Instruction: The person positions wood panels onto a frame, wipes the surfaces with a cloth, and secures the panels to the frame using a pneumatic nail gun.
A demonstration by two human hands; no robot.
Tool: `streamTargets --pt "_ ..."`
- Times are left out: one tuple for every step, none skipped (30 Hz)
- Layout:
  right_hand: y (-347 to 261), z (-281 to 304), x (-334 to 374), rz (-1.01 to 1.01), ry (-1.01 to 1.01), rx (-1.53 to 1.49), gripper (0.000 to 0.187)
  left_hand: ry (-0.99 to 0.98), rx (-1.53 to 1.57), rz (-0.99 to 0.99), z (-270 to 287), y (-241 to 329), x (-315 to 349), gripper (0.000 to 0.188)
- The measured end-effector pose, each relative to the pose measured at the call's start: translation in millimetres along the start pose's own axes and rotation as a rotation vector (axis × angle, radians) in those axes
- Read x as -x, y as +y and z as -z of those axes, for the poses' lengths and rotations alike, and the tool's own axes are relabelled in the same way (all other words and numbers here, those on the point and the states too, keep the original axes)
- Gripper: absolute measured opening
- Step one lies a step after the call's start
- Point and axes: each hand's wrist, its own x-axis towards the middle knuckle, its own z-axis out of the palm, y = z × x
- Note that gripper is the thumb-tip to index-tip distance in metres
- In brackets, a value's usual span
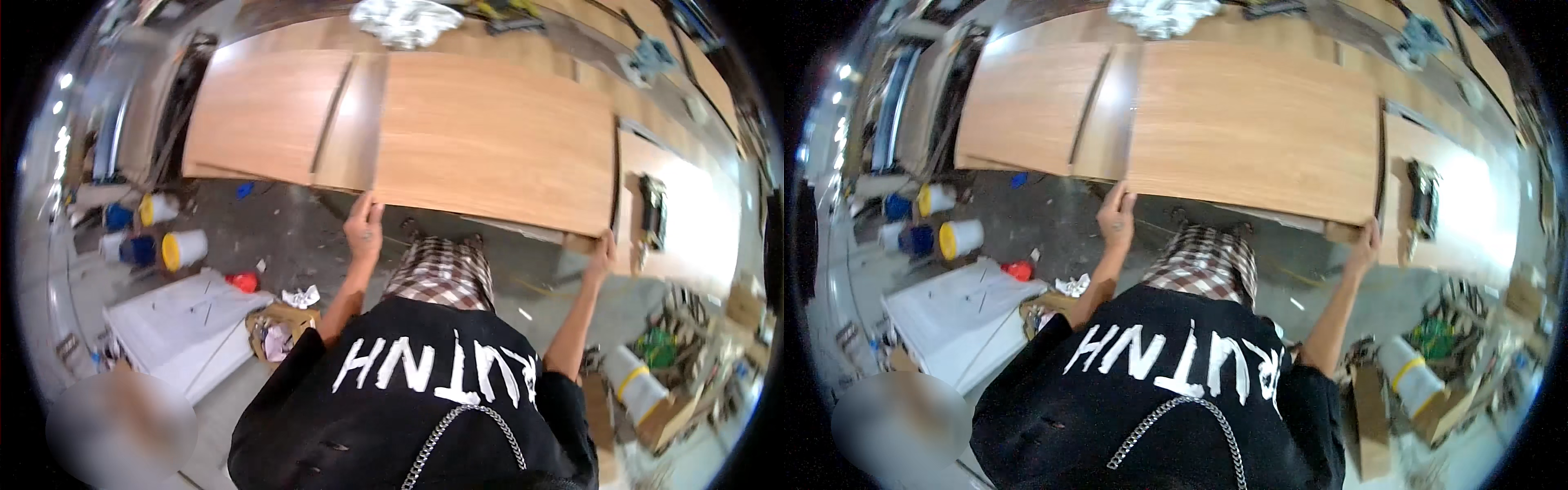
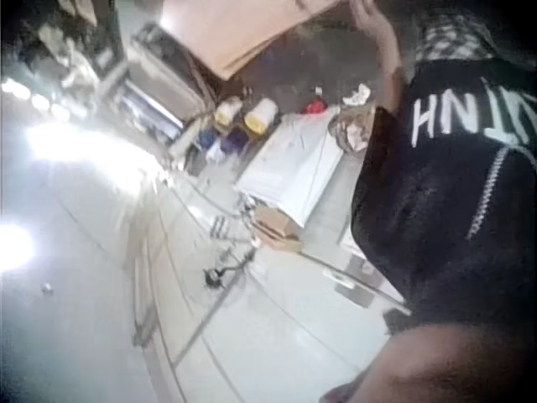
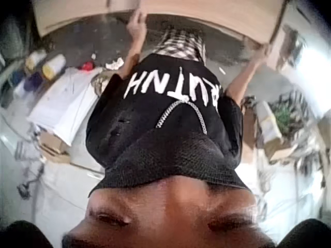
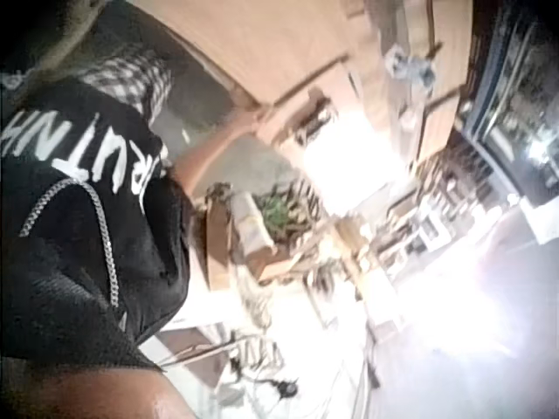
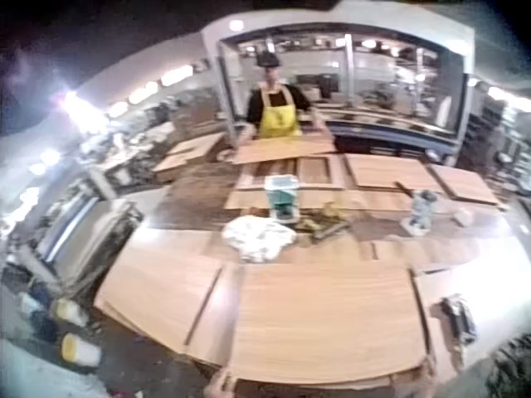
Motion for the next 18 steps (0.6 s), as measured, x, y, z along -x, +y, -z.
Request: streamTargets --pt "-10 -3 5 -0.033 0.025 -0.094 0.033 0.024 0.063 0.117 -3 -4 6 0.031" --pt "-10 -2 7 -0.002 0.012 -0.021 0.034 0.037 0.143 0.226 -7 -6 12 0.032" --pt "-8 -1 7 0.007 -0.006 -0.036 0.034 0.090 0.144 0.165 -8 -8 13 0.032" --pt "-5 -3 4 0.018 -0.020 -0.049 0.034 0.103 0.139 0.165 -8 -12 13 0.032" --pt "-6 -6 5 0.017 -0.024 -0.052 0.034 0.116 0.129 0.176 -6 -13 12 0.032" --pt "-7 -7 6 0.028 -0.049 -0.021 0.034 0.127 0.121 0.188 -4 -15 13 0.032" --pt "-8 -8 6 0.039 -0.074 0.011 0.034 0.129 0.114 0.195 -3 -16 14 0.031" --pt "-6 -9 4 0.041 -0.075 0.009 0.034 0.132 0.115 0.194 -1 -16 12 0.031" --pt "-5 -9 3 0.022 -0.074 -0.003 0.035 0.131 0.067 0.162 0 -14 10 0.031" --pt "-3 -9 2 0.003 -0.073 -0.014 0.036 0.129 0.020 0.130 -1 -13 9 0.032" --pt "-5 -10 2 0.005 -0.080 -0.016 0.036 0.135 0.017 0.132 -1 -14 9 0.032" --pt "-6 -10 3 -0.011 -0.077 -0.034 0.036 0.142 0.013 0.143 -1 -14 8 0.031" --pt "-7 -11 4 -0.026 -0.073 -0.051 0.036 0.149 0.008 0.154 -2 -15 7 0.031" --pt "-10 -11 5 -0.025 -0.079 -0.051 0.036 0.153 0.006 0.156 -2 -15 8 0.031" --pt "-13 -11 5 -0.016 -0.097 -0.046 0.036 0.161 0.047 0.196 -2 -16 8 0.031" --pt "-15 -11 7 -0.006 -0.114 -0.041 0.036 0.168 0.089 0.234 -2 -17 7 0.030" --pt "-17 -11 6 -0.003 -0.118 -0.041 0.036 0.173 0.090 0.236 -4 -21 8 0.030" --pt "-18 -10 5 0.013 -0.136 0.015 0.036 0.184 0.112 0.242 -5 -25 8 0.030"
